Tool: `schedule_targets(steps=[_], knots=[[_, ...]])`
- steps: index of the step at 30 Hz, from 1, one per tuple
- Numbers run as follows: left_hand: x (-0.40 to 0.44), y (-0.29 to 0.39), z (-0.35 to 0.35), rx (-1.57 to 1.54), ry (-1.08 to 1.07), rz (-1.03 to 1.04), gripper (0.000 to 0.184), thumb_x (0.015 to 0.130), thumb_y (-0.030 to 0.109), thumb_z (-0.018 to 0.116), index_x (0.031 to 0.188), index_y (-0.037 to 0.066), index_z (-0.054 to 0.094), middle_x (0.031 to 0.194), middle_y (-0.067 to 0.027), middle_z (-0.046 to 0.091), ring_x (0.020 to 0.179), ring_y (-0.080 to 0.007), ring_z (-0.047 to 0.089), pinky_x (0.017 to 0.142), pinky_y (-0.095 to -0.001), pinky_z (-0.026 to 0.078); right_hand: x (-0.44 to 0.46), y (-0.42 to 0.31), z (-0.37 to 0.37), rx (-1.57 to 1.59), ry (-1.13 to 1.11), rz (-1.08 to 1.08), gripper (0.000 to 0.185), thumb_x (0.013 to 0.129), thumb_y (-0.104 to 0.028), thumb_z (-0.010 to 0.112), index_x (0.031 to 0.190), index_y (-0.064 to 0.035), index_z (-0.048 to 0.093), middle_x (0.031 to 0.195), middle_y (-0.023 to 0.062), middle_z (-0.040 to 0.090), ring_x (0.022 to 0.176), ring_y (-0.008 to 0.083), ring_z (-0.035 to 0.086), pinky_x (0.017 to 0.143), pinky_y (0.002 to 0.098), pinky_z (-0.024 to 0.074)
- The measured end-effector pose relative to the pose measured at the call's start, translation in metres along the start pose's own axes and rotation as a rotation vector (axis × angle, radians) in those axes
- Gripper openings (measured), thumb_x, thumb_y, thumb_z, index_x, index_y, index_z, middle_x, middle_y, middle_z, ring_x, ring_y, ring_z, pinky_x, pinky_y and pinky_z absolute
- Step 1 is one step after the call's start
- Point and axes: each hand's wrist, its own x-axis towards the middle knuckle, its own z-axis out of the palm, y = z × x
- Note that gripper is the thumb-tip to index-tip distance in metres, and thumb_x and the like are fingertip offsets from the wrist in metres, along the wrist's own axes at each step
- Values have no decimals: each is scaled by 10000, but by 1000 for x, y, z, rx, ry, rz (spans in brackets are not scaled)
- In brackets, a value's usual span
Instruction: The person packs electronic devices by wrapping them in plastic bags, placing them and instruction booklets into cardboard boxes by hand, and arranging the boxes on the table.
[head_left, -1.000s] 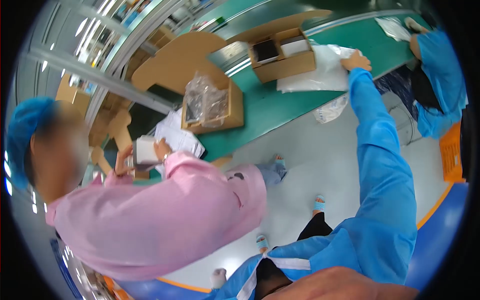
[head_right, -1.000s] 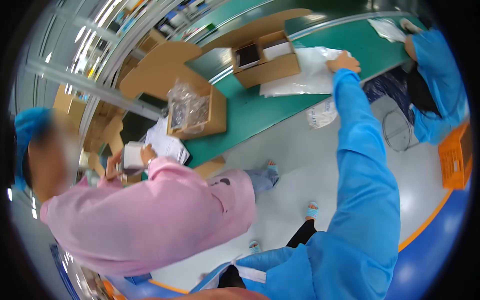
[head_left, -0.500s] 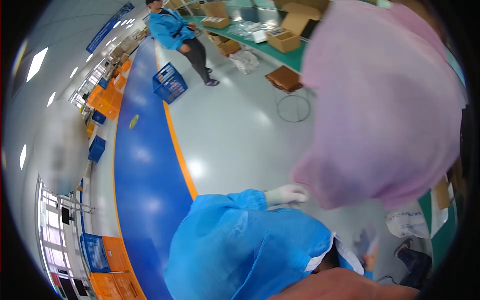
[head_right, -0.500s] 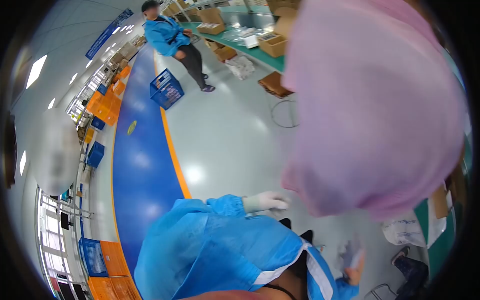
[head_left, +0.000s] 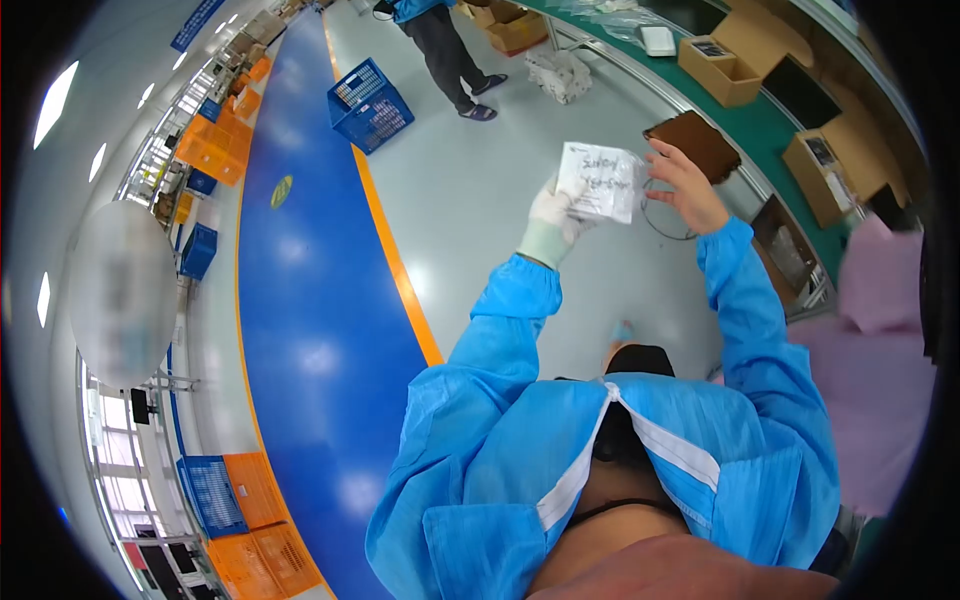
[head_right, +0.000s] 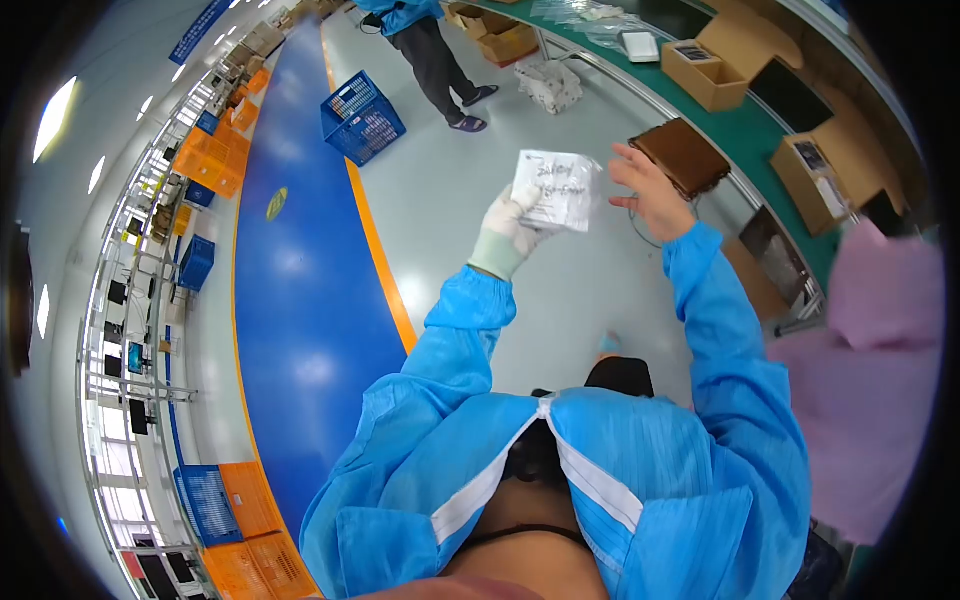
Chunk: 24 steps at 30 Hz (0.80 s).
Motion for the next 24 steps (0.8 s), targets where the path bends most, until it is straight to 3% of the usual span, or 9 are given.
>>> schedule_targets(steps=[1,3,9,13,16,19,21,24], knots=[[25,17,-12,-22,16,51,465,833,55,560,1270,17,404,1182,-157,538,1062,-323,559,865,-524,488,36,5,4,5,-5,-2,641,820,-281,629,1364,-87,352,1336,76,397,1220,210,382,939,384,409],[72,30,-22,11,16,104,459,836,45,549,1272,24,407,1188,-153,535,1065,-326,556,867,-528,483,94,6,2,54,-238,142,523,856,-274,600,1309,-90,416,1253,55,485,1141,176,474,863,383,461],[282,108,-113,-24,8,110,485,823,70,572,1284,57,421,1214,-133,529,1098,-309,537,907,-527,447,350,6,42,70,-247,122,424,840,-194,628,1218,-70,482,1092,53,598,952,176,609,773,344,511],[379,172,-156,-169,21,-48,508,815,120,598,1291,81,425,1234,-125,523,1134,-295,516,942,-516,422,488,-10,61,83,-196,86,410,822,-176,654,1188,-68,504,1084,54,606,956,167,610,782,333,513],[458,210,-183,-149,34,-3,493,833,129,581,1296,85,418,1256,-122,509,1165,-314,490,948,-516,425,594,-15,68,108,-112,13,407,816,-169,660,1175,-49,511,1095,66,603,957,167,611,788,328,515],[558,241,-234,-176,16,44,482,849,131,564,1303,85,407,1279,-126,490,1182,-327,473,956,-520,427,694,-20,58,216,-156,125,407,819,-174,660,1166,-24,510,1073,73,610,946,172,617,794,314,514],[611,267,-259,-229,-42,44,479,852,130,563,1302,79,405,1279,-127,489,1178,-328,477,956,-516,431,740,-49,54,368,-339,197,385,826,-164,650,1152,-10,513,1022,71,626,945,184,623,802,303,513],[689,301,-281,-309,-130,-19,474,845,101,566,1292,67,413,1264,-123,504,1165,-319,491,957,-492,440,809,-47,52,202,-288,187,354,840,-132,626,1165,-53,508,991,62,638,833,156,636,726,283,524]])
